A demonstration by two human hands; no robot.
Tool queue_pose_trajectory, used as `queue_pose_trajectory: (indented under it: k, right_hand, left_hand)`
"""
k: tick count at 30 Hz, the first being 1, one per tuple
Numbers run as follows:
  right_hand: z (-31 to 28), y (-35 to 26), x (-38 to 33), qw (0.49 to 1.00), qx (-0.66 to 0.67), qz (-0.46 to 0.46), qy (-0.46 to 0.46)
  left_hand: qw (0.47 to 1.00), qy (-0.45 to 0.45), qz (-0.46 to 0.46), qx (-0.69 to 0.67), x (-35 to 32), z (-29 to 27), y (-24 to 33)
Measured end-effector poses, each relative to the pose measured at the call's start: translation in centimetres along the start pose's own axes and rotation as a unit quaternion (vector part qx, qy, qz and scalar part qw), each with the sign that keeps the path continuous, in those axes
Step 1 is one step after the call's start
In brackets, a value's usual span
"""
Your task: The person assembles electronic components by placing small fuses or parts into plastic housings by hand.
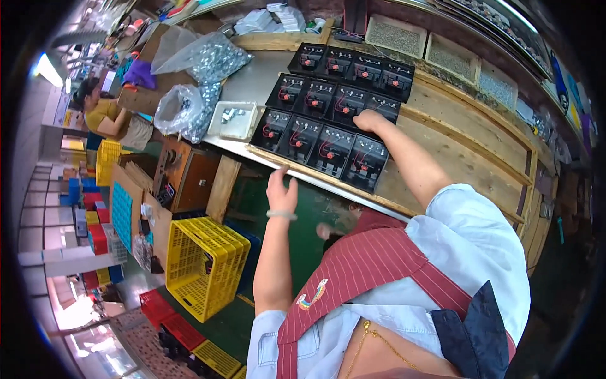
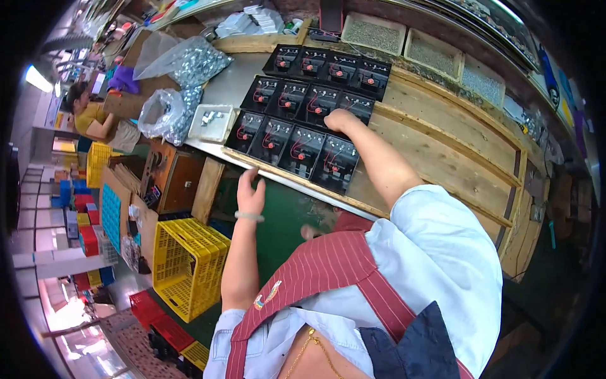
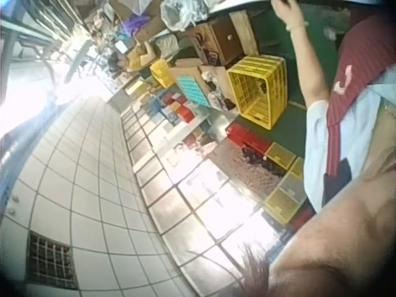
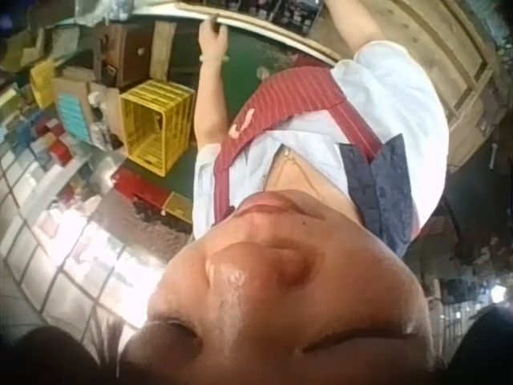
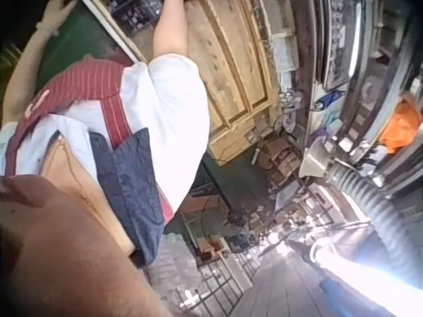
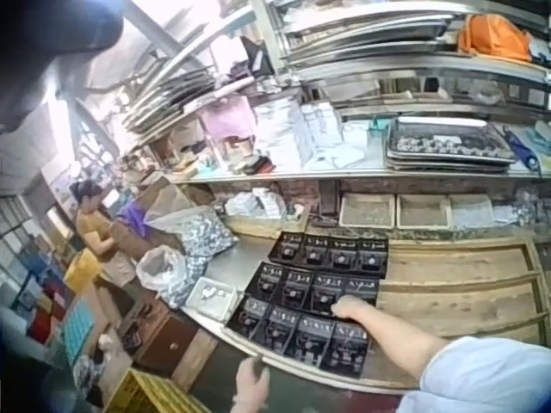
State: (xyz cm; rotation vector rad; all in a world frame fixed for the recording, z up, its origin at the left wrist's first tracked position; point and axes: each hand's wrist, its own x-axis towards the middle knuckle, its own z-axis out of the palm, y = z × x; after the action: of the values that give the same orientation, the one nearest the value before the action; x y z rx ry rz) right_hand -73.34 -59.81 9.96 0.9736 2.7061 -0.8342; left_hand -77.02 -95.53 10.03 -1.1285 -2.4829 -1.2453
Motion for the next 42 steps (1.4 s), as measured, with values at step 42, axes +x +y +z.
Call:
queue_pose_trajectory:
  k: [42]
  right_hand:
    - [39.5,-14.3,-32.6,0.805,-0.171,-0.553,-0.131]
  left_hand:
    - [0.541,0.676,-0.391,-0.312,-66.4,-1.4,1.4]
